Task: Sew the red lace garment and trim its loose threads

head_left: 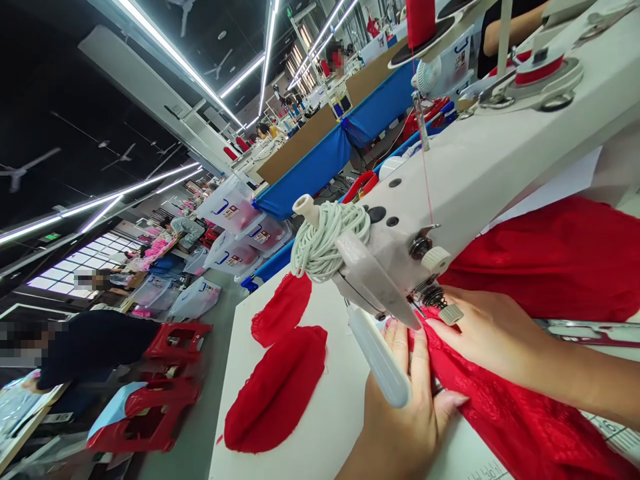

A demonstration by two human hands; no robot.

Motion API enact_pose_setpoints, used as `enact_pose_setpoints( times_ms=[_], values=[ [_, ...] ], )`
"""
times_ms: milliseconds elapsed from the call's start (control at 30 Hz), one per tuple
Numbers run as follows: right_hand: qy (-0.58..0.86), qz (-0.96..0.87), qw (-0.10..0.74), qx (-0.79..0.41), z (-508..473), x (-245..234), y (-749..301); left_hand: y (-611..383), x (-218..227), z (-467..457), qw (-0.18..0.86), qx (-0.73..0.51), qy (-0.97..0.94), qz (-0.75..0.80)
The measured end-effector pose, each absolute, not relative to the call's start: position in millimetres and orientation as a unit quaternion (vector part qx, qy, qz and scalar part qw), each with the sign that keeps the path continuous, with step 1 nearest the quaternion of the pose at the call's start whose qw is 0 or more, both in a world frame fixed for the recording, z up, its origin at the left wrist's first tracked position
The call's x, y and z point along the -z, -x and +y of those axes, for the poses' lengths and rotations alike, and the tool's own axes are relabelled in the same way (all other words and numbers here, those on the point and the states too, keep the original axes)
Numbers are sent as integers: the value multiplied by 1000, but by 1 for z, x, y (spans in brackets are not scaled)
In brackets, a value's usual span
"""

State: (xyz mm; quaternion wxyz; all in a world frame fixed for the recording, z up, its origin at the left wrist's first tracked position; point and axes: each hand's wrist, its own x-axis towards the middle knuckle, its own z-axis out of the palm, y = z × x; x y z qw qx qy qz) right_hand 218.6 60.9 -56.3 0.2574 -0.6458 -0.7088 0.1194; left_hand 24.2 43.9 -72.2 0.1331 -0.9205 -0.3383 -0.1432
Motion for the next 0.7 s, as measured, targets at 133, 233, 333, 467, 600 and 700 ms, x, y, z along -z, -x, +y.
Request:
enact_pose_setpoints(
  times_ms=[133, 233, 333, 467, 600, 700],
  values=[
    [643, -709, 252, -143, 61, 58, -219, -24, 73, 42, 99, 149, 917, -356],
    [654, -700, 238, -160, 63, 56, -219, -22, 72, 43, 36, 199, 904, -377],
    [663, -692, 227, -174, 65, 52, -220, -18, 69, 49, 1, 219, 894, -391],
    [659, -684, 234, -209, 67, 48, -220, -14, 65, 58, 7, 217, 897, -384],
    [608, -693, 265, -283, 71, 49, -221, -15, 60, 62, 5, 217, 899, -379],
    [588, -696, 275, -307, 74, 49, -222, -18, 60, 62, 13, 204, 902, -380]
  ],
)
